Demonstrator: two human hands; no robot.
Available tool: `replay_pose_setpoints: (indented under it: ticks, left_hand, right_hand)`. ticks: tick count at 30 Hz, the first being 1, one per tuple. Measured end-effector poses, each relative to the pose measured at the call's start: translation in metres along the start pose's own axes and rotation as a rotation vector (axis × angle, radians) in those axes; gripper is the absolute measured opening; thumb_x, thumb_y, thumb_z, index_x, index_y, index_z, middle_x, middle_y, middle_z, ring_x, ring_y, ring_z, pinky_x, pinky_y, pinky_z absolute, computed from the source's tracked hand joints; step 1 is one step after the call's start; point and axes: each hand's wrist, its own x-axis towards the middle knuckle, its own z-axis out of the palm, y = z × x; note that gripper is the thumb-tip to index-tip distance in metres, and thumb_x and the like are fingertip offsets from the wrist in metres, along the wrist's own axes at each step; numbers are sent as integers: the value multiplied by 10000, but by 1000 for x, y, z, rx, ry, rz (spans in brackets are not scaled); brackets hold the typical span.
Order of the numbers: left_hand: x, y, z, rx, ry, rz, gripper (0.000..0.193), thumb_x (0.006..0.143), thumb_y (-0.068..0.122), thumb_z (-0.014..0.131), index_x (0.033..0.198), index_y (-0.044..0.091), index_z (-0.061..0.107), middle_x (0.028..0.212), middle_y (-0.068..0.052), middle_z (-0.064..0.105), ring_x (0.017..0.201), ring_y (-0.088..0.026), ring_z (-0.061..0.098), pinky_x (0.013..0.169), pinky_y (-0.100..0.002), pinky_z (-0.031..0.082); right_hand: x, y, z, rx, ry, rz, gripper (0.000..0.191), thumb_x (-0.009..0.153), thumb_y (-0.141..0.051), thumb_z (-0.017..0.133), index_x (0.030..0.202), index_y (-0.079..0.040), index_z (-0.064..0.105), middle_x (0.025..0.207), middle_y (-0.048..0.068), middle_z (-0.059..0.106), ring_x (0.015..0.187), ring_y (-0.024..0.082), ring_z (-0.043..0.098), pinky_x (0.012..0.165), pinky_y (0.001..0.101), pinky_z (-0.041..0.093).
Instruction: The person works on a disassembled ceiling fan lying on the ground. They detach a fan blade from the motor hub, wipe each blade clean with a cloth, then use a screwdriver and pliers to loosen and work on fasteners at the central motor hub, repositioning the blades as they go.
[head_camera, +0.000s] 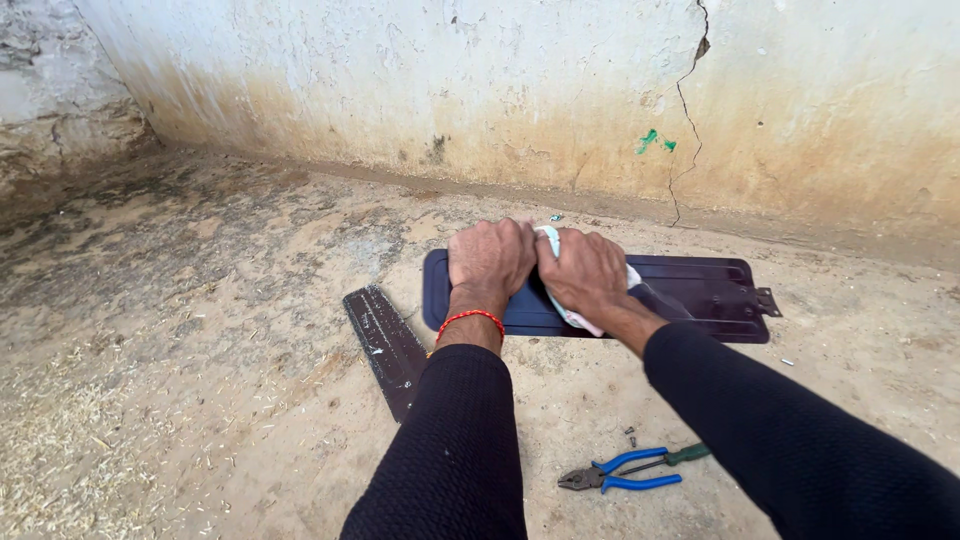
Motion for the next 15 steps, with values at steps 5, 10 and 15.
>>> replay_pose_setpoints:
  ticks: [5, 10, 15]
  left_hand:
    - [1, 7, -7, 25, -135, -130, 640, 1048, 581, 350, 962, 99, 763, 873, -156, 777, 815, -285, 773, 731, -471, 612]
    - [10, -3, 0, -580, -300, -469, 860, 884, 787, 488, 1221, 37, 739, 1244, -232, 693, 1211, -341, 653, 1063, -503, 500]
    - [30, 3, 8, -859, -373, -426, 1171, 779, 815, 612, 1393, -175, 497, 1443, -338, 540, 1400, -392, 524, 1150, -514, 426]
  right_hand:
    - [-3, 44, -15, -131, -3, 109, 567, 996, -455, 457, 844, 6, 751, 725, 274, 711, 699, 427, 725, 762, 559, 569]
    - [-9, 70, -30, -125, 103, 136, 532, 979, -436, 481, 866, 9, 749, 735, 293, 705, 718, 467, 700, 783, 589, 546]
    - [-2, 57, -22, -41, 263, 130, 500, 968, -421, 500, 857, -8, 759, 742, 271, 699, 691, 453, 684, 754, 588, 535]
